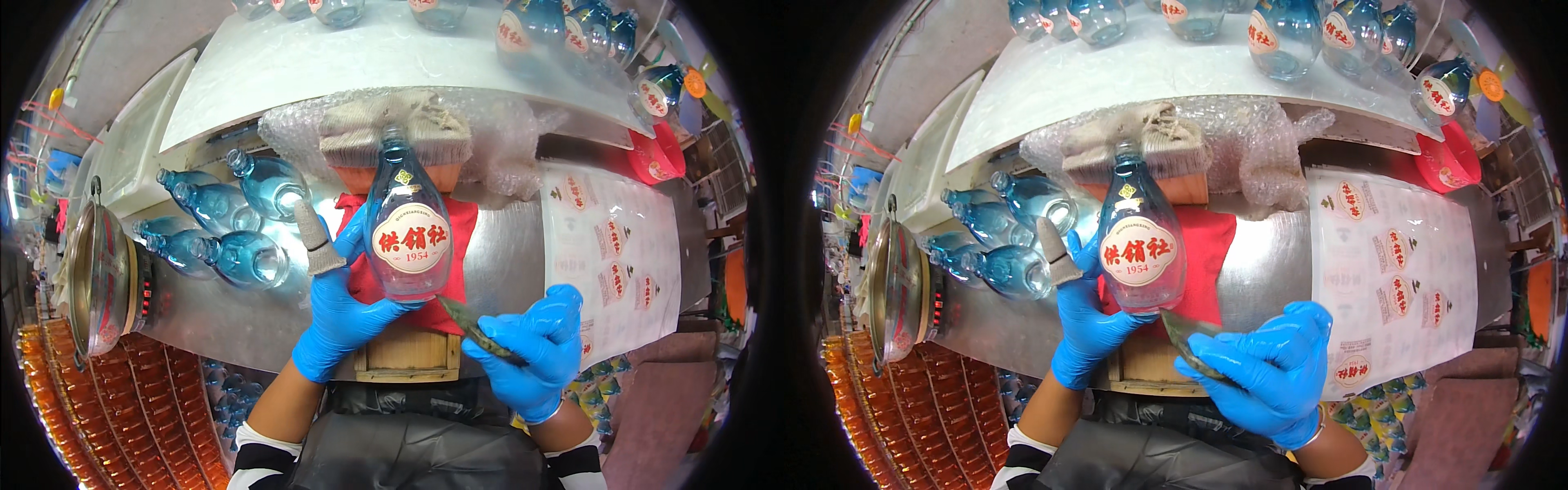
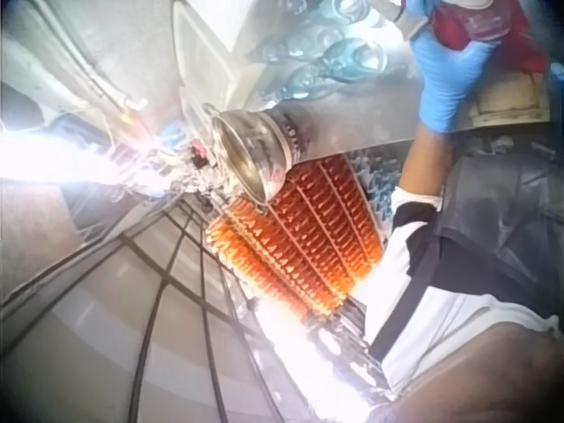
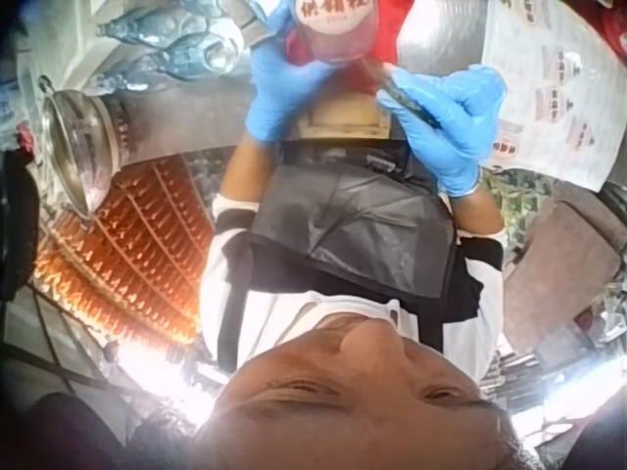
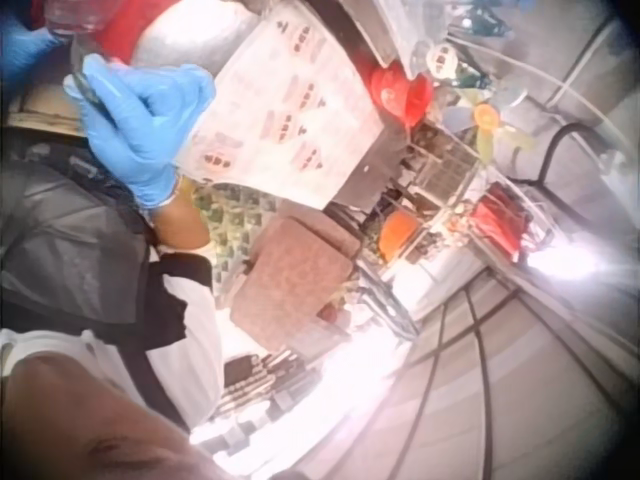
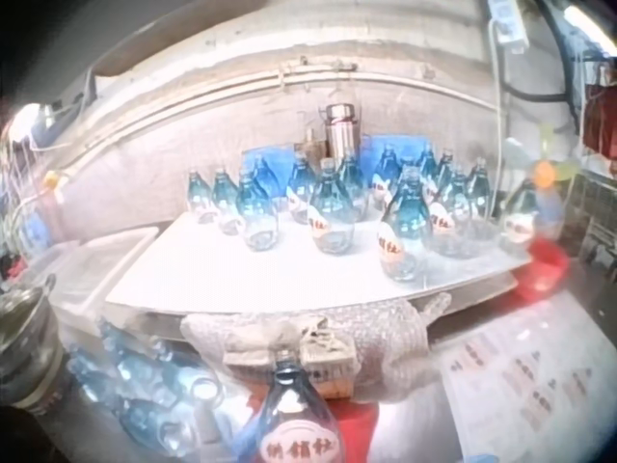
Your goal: The person applies circular red labels to the bodies of blue glass bottles. They pick up a bottle, place a label on it, and use a green plastic scraper to smooth the label and remove air bubbles. The labeled bottles are then placed on a nearby shelf.
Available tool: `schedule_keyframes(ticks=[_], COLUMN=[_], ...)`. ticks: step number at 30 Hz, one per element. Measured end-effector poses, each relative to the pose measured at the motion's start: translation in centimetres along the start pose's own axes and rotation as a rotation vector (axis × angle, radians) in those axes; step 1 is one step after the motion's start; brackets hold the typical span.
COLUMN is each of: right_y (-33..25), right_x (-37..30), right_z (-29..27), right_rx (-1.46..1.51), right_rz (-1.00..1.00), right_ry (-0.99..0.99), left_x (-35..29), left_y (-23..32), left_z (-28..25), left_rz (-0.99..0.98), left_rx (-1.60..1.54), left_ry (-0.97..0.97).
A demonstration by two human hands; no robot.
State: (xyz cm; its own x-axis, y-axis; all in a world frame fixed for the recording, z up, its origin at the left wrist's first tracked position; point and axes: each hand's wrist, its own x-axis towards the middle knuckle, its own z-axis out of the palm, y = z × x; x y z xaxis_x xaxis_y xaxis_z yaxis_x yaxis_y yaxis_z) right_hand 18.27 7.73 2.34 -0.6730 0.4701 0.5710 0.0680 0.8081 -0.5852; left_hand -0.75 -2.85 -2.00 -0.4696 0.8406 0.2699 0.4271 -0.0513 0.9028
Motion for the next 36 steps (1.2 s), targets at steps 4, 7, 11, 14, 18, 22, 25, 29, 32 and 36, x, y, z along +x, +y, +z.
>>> schedule_keyframes(ticks=[4,7,11,14,18,22,25,29,32,36], right_y=[1.9,2.5,2.6,2.2,1.4,0.5,-0.3,0.7,2.1,1.8], right_x=[2.1,3.2,4.2,4.5,4.2,3.3,3.3,2.2,0.6,-1.8], right_z=[0.3,1.0,0.7,0.5,0.1,0.9,1.4,2.2,1.9,1.0], right_rx=[0.02,0.22,0.243,0.204,0.205,0.435,0.775,0.944,1.204,1.818], right_rz=[-0.086,0.038,-0.016,-0.065,0.035,0.495,0.821,1.003,1.11,1.315], right_ry=[0.109,0.211,0.226,0.184,0.21,0.335,0.308,0.33,0.258,-0.218], left_x=[-0.5,-0.7,-0.2,-0.4,-0.3,-0.3,-0.6,-0.1,0.8,4.6], left_y=[-0.4,-0.1,1.7,2.3,2.0,1.5,1.1,1.4,1.6,-0.5], left_z=[0.0,-0.1,-0.3,-0.3,-0.4,-0.3,-0.2,-0.4,-1.4,-2.3], left_rz=[-0.106,-0.133,-0.204,-0.239,-0.194,-0.163,-0.193,-0.198,-0.049,-0.452], left_rx=[-0.227,-0.407,-0.481,-0.477,-0.489,-0.52,-0.443,-0.32,-0.369,-0.822], left_ry=[0.014,0.094,0.174,0.183,0.155,0.141,0.121,-0.019,-0.083,0.136])
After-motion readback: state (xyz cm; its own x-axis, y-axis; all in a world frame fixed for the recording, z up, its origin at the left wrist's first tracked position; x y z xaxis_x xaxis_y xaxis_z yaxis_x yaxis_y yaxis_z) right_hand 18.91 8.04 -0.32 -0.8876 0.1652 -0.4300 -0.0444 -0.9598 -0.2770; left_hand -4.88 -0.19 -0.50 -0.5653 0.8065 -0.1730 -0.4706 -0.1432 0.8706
